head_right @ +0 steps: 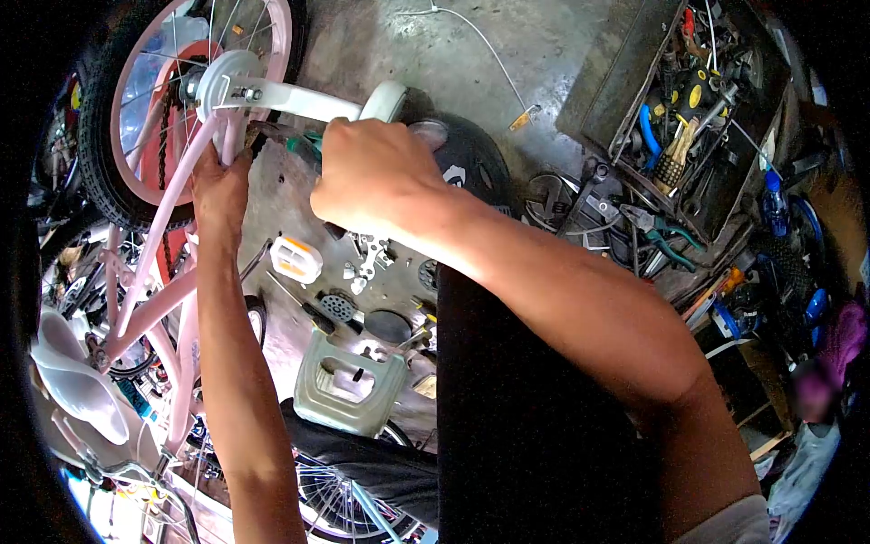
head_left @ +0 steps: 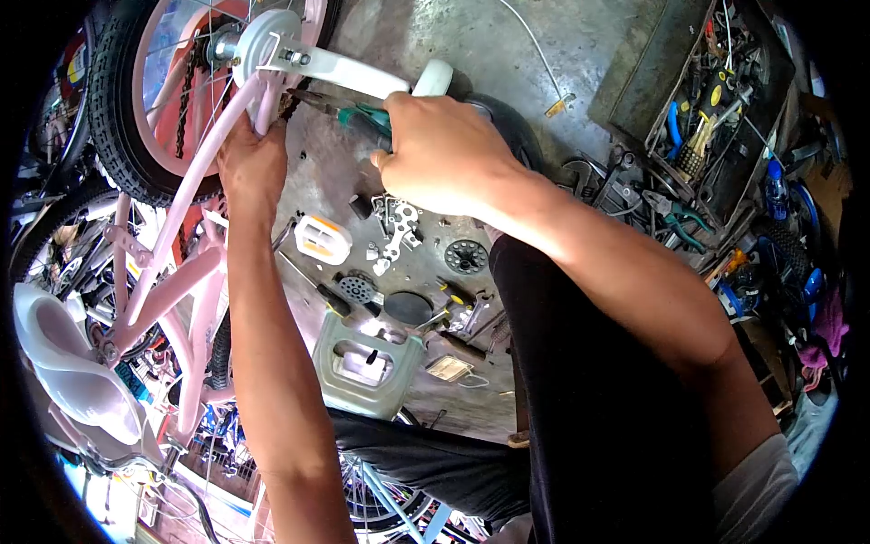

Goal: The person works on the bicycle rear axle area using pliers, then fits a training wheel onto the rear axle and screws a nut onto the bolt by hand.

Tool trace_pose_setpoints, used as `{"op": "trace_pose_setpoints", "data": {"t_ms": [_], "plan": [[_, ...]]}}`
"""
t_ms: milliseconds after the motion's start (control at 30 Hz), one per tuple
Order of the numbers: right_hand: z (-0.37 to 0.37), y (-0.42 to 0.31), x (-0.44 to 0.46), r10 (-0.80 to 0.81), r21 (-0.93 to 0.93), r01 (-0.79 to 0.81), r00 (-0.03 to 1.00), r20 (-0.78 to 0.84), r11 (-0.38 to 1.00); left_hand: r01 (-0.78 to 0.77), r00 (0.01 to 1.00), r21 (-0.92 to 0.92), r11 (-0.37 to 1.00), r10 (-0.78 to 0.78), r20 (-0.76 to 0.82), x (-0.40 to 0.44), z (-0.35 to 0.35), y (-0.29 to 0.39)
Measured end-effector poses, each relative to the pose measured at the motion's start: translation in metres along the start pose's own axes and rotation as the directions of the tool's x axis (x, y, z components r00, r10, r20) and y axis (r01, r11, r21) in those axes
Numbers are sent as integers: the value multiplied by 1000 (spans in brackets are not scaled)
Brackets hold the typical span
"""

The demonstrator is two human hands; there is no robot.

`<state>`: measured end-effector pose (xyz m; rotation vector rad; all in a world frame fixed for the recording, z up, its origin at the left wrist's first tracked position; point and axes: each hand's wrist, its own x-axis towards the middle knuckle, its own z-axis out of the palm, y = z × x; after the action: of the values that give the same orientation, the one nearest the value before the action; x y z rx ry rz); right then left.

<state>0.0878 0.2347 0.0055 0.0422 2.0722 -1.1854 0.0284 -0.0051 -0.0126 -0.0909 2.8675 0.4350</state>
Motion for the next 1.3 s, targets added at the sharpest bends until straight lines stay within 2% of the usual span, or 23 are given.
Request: {"op": "trace_pose_setpoints", "data": {"t_ms": [67, 100, 200, 267, 333, 433, 500, 600, 667, 700, 733, 767, 800, 833, 867, 933, 1000, 1033, 1067, 1133, 1167, 1267, 1300], "plan": [[-2, -1, 1, 8, 6, -8, 1000, -22, 1000, -21, 1000, -9, 1000, 21, -23, 1, 2, -1], [-4, 0, 0, 27, 19, -28, 999, 18, 999, -23, 999, -11, 1000, 22, -23, 1, 2, -2], [4, 7, 2, 19, 11, -19, 999, -30, 1000, 65, 997, -54, 996, -62, 43, -1, -2, 3], [4, 8, 5, 40, 30, -40, 999, 5, 999, 66, 997, 73, 995, -69, 33, 0, -3, 4], [2, 9, 9, 59, 39, -60, 998, 29, 997, 52, 998, 54, 997, -54, 28, -1, -4, 8], [11, 16, 14, 99, 125, -102, 995, 26, 987, 37, 999, 41, 998, -37, 15, -1, -3, 8], [20, 21, 16, 89, 297, -97, 995, 39, 950, 31, 999, 52, 998, -32, 3, 1, -2, 3], [20, 21, 16, 95, 366, -106, 994, 49, 924, 29, 999, 42, 999, -30, 20, 2, 0, -1], [22, 22, 15, 87, 383, -97, 995, 43, 919, -65, 996, 108, 992, 71, -57, -1, 2, -2], [23, 23, 13, 65, 317, -63, 998, 4, 946, -80, 992, 220, 972, 99, -77, -2, 3, -4], [24, 23, 12, 35, 247, -26, 999, -33, 969, -58, 993, 226, 972, 79, -84, -8, -2, -3], [25, 22, 10, 5, 257, 8, 999, -50, 966, -125, 986, 134, 983, 138, -92, -15, -5, -1], [22, 23, 9, 8, 295, -7, 1000, -2, 955, -189, 975, 45, 981, 193, -108, -23, -7, -1], [22, 22, 8, 8, 276, 4, 999, -42, 961, -145, 980, 27, 989, 148, -134, -43, -15, 15], [23, 22, 6, 11, 257, 10, 997, -81, 966, -222, 948, 15, 975, 219, -231, -59, -16, 20], [16, 22, 9, -28, 231, 26, 1000, 8, 973, -245, 887, 24, 969, 234, -399, -104, -15, 30], [25, 35, 17, -74, 243, 77, 997, -22, 967, -49, 925, -190, 980, -28, -380, -154, 6, 34], [18, 28, 13, -8, 239, -5, 999, 53, 971, 52, 939, -259, 965, -136, -317, -178, 21, 33], [21, 29, 13, -24, 219, 20, 1000, 20, 976, 155, 940, -320, 935, -240, -245, -205, 39, 31], [22, 28, 13, -37, 236, 36, 999, 1, 971, 285, 922, -396, 873, -362, -134, -261, 81, 17], [26, 31, 13, -37, 281, 51, 998, -55, 958, 377, 889, -420, 826, -449, -85, -289, 100, 13], [21, 25, 11, -28, 250, 30, 1000, -13, 968, 595, 764, -434, 676, -644, 43, -363, 136, 6], [26, 32, 15, -83, 256, 96, 995, -62, 962, 632, 757, -326, 703, -650, 67, -381, 137, 9]]}}
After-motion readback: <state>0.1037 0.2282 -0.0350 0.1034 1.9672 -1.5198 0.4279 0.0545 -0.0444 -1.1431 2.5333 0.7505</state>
